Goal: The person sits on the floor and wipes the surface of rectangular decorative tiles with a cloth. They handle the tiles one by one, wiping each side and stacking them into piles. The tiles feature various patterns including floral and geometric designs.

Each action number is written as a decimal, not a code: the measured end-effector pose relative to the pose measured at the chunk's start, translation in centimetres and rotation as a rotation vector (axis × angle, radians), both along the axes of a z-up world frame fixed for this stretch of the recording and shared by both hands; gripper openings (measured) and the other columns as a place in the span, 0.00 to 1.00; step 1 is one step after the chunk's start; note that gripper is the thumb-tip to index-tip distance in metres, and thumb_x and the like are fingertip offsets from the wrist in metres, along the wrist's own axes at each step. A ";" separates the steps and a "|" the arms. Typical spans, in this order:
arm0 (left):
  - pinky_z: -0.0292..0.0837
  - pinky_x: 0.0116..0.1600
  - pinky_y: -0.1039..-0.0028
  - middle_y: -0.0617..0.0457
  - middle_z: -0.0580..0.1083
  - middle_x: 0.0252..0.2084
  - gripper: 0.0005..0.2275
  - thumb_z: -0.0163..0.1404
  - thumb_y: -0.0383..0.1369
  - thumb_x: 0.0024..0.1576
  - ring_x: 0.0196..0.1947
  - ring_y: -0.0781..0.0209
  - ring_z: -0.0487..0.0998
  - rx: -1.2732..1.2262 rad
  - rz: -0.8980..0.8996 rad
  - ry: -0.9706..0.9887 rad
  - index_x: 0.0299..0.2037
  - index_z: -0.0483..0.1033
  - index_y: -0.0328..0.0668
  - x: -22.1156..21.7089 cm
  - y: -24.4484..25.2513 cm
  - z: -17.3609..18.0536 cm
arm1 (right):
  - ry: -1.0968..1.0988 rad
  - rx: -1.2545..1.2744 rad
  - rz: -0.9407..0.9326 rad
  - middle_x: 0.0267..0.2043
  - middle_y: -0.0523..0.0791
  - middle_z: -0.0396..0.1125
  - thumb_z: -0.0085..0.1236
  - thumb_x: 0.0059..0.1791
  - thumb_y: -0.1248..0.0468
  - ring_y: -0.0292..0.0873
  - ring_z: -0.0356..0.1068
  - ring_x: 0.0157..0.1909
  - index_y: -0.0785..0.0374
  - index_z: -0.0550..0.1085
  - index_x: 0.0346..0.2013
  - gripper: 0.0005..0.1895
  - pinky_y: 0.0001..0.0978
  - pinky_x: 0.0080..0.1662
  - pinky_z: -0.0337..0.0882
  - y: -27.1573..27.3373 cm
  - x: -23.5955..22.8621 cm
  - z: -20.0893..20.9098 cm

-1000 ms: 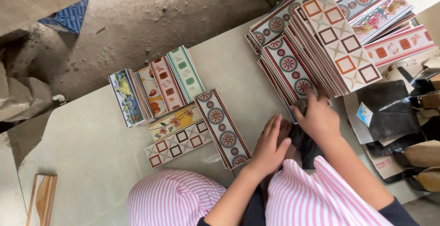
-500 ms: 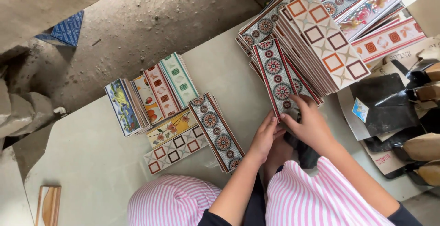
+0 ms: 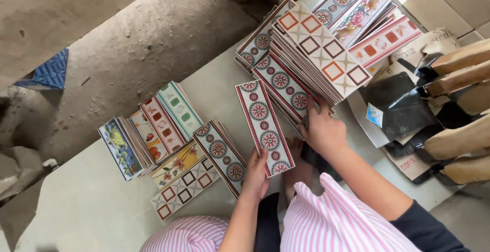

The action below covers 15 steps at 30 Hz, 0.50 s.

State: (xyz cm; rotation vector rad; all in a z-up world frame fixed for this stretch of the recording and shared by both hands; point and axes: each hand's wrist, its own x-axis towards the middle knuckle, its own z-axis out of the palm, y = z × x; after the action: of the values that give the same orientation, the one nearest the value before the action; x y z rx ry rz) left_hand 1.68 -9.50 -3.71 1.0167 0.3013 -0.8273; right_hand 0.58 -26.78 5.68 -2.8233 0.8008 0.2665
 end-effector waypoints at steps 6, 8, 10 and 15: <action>0.72 0.41 0.58 0.41 0.70 0.45 0.18 0.42 0.35 0.54 0.40 0.49 0.73 0.066 0.104 0.018 0.55 0.61 0.46 0.6 1.1 -0.1 | 0.031 -0.101 0.088 0.48 0.57 0.56 0.54 0.37 0.56 0.53 0.70 0.24 0.62 0.59 0.53 0.33 0.46 0.25 0.69 0.7 0.7 -2.5; 0.72 0.41 0.59 0.41 0.70 0.45 0.17 0.41 0.36 0.54 0.41 0.49 0.73 0.067 0.120 0.034 0.54 0.61 0.46 0.6 0.9 -2.4 | 0.036 -0.116 0.118 0.50 0.58 0.54 0.54 0.37 0.55 0.52 0.70 0.22 0.63 0.59 0.53 0.33 0.45 0.25 0.70 1.5 0.4 -2.3; 0.71 0.42 0.59 0.42 0.70 0.45 0.17 0.41 0.36 0.55 0.41 0.49 0.73 0.074 0.120 0.061 0.54 0.61 0.46 0.5 0.5 -3.8 | 0.054 -0.126 0.134 0.51 0.59 0.52 0.54 0.37 0.55 0.50 0.69 0.21 0.64 0.59 0.53 0.34 0.44 0.25 0.70 2.0 -0.1 -1.9; 0.71 0.42 0.62 0.45 0.70 0.43 0.16 0.41 0.36 0.55 0.40 0.53 0.73 0.027 0.136 0.101 0.53 0.62 0.49 0.2 -1.8 -1.4 | 0.016 0.013 -0.027 0.51 0.52 0.53 0.51 0.37 0.47 0.57 0.70 0.31 0.51 0.62 0.52 0.31 0.45 0.34 0.70 0.0 -0.3 -0.2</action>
State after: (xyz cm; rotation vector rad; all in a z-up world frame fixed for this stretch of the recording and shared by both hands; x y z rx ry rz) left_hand 1.88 -11.31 -5.09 0.9703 0.4641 -0.7542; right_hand 0.25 -26.75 5.45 -2.7993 0.8367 0.2892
